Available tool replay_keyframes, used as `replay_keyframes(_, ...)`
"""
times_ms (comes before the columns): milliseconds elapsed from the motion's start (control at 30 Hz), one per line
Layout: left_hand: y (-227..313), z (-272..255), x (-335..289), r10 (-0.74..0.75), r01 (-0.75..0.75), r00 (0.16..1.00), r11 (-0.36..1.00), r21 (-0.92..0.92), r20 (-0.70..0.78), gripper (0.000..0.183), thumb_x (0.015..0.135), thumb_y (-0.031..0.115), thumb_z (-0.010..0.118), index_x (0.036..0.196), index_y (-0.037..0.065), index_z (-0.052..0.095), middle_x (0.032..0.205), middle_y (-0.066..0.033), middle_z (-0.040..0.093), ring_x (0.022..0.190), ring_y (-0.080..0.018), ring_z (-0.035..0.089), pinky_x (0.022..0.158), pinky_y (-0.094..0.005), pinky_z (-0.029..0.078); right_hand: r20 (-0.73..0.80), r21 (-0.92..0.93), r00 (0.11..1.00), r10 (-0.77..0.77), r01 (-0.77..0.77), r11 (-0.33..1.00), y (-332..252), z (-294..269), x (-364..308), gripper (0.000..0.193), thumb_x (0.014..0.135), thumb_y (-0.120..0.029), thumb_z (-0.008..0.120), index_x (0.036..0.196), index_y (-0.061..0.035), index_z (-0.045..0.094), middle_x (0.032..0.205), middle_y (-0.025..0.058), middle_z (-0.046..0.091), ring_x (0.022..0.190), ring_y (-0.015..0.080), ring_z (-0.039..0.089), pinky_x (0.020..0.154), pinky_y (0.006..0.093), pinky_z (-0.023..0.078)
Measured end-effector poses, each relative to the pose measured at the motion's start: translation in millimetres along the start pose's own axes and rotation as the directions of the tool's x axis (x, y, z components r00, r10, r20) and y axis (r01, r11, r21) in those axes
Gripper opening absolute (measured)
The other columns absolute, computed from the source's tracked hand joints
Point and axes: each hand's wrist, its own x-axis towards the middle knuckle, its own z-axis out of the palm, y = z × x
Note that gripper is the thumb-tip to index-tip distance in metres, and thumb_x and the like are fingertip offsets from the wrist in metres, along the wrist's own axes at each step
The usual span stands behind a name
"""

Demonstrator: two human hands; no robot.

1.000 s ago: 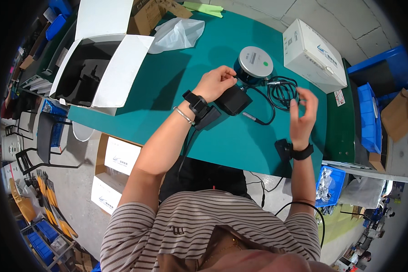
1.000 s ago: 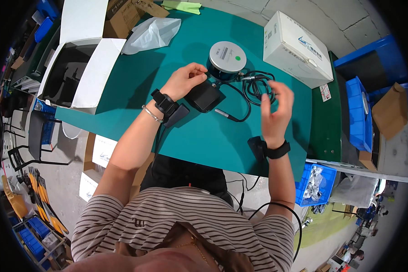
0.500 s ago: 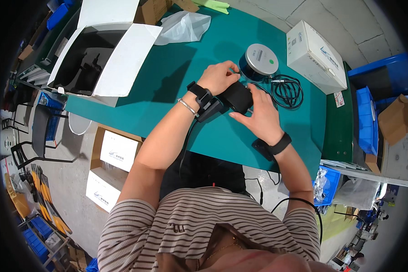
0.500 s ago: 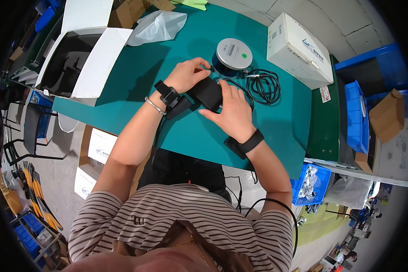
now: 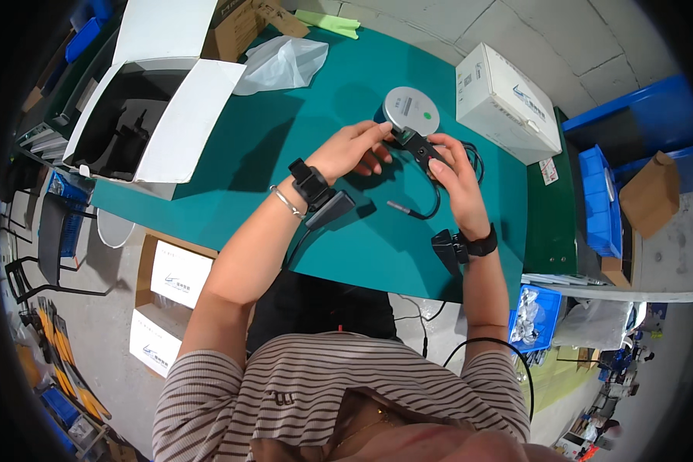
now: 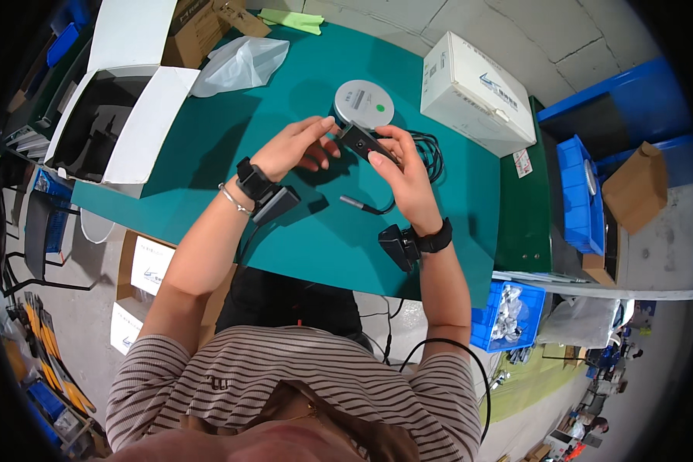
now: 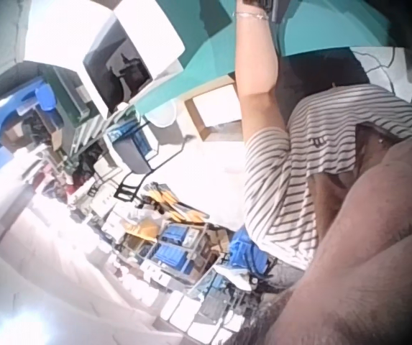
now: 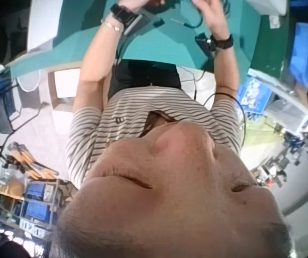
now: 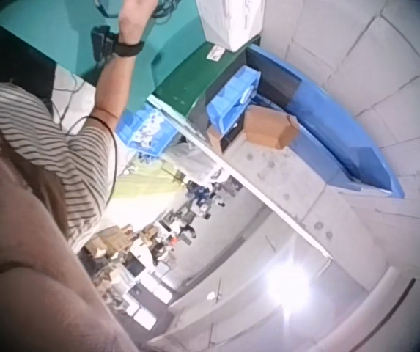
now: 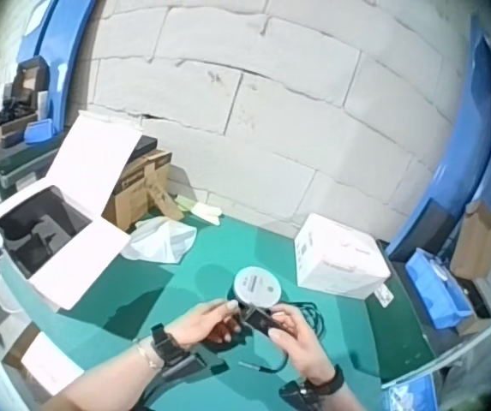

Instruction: Connecting various cables to an electronic control box and inspecting its ports at a workshop bench.

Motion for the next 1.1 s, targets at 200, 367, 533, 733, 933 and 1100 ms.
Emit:
replay_keyframes(200, 9, 15, -14, 0.079, -0.044, 0.982, 0.980, -0.195, 0.174, 0.066, 0.101, 0.055, 0.043, 0.144, 0.006, 0.040, 0.100, -0.0094, 0.067, 0.074, -0.0125, 0.063, 0.064, -0.0235, 0.049, -0.077, 0.020, 0.988, -0.131, 0.133, 0.991, 15, 10, 1, 0.040, 0.094, -0.010, 0.062, 0.131, -0.0032, 0.048, 0.114, 0.0062, 0.059, 0.105, 0.0132, 0.056, 0.092, 0.0300, 0.044)
replay_keyframes(367, 5, 14, -12, 0.136, -0.075, 0.970, 0.955, -0.287, 0.201, 0.062, 0.100, 0.049, 0.050, 0.144, 0.006, 0.041, 0.101, -0.0114, 0.065, 0.079, -0.0143, 0.065, 0.070, -0.0242, 0.053, -0.084, 0.016, 0.973, -0.213, 0.215, 0.976, 21, 13, -5, 0.035, 0.097, -0.019, 0.061, 0.128, -0.0044, 0.052, 0.117, 0.0060, 0.058, 0.107, 0.0139, 0.055, 0.094, 0.0304, 0.044)
replay_keyframes(533, -1, 20, -12, 0.183, -0.117, 0.961, 0.948, -0.297, 0.207, 0.061, 0.098, 0.045, 0.056, 0.143, 0.006, 0.042, 0.097, -0.0083, 0.064, 0.079, -0.0131, 0.063, 0.071, -0.0247, 0.053, -0.118, 0.056, 0.973, -0.197, 0.205, 0.977, 19, 12, -10, 0.039, 0.099, -0.027, 0.058, 0.130, -0.0035, 0.052, 0.120, 0.0067, 0.056, 0.111, 0.0143, 0.054, 0.095, 0.0303, 0.043)
replay_keyframes(733, -6, 21, -7, 0.181, -0.079, 0.967, 0.883, -0.464, 0.179, 0.059, 0.098, 0.043, 0.057, 0.141, 0.005, 0.045, 0.093, -0.0057, 0.062, 0.075, -0.0106, 0.058, 0.070, -0.0241, 0.052, -0.114, 0.000, 0.971, -0.210, 0.211, 0.977, 15, 9, -14, 0.047, 0.102, -0.038, 0.049, 0.133, -0.0036, 0.052, 0.126, 0.0073, 0.055, 0.112, 0.0141, 0.052, 0.092, 0.0290, 0.043)
replay_keyframes(933, -9, 23, -6, 0.154, -0.035, 0.972, 0.844, -0.535, 0.180, 0.056, 0.099, 0.042, 0.056, 0.140, 0.005, 0.048, 0.090, -0.0049, 0.061, 0.074, -0.0104, 0.058, 0.068, -0.0239, 0.052, -0.121, 0.033, 0.975, -0.184, 0.189, 0.981, 14, 7, -14, 0.038, 0.101, -0.025, 0.056, 0.133, -0.0046, 0.053, 0.116, 0.0029, 0.057, 0.097, 0.0095, 0.051, 0.087, 0.0253, 0.042)
replay_keyframes(1100, -10, 25, -7, 0.152, -0.031, 0.972, 0.840, -0.541, 0.180, 0.055, 0.099, 0.042, 0.055, 0.140, 0.006, 0.048, 0.091, -0.0057, 0.062, 0.075, -0.0103, 0.059, 0.069, -0.0232, 0.053, -0.134, 0.020, 0.975, -0.176, 0.180, 0.984, 13, 6, -15, 0.037, 0.101, -0.025, 0.056, 0.132, -0.0044, 0.054, 0.116, 0.0033, 0.058, 0.098, 0.0099, 0.052, 0.088, 0.0258, 0.043)
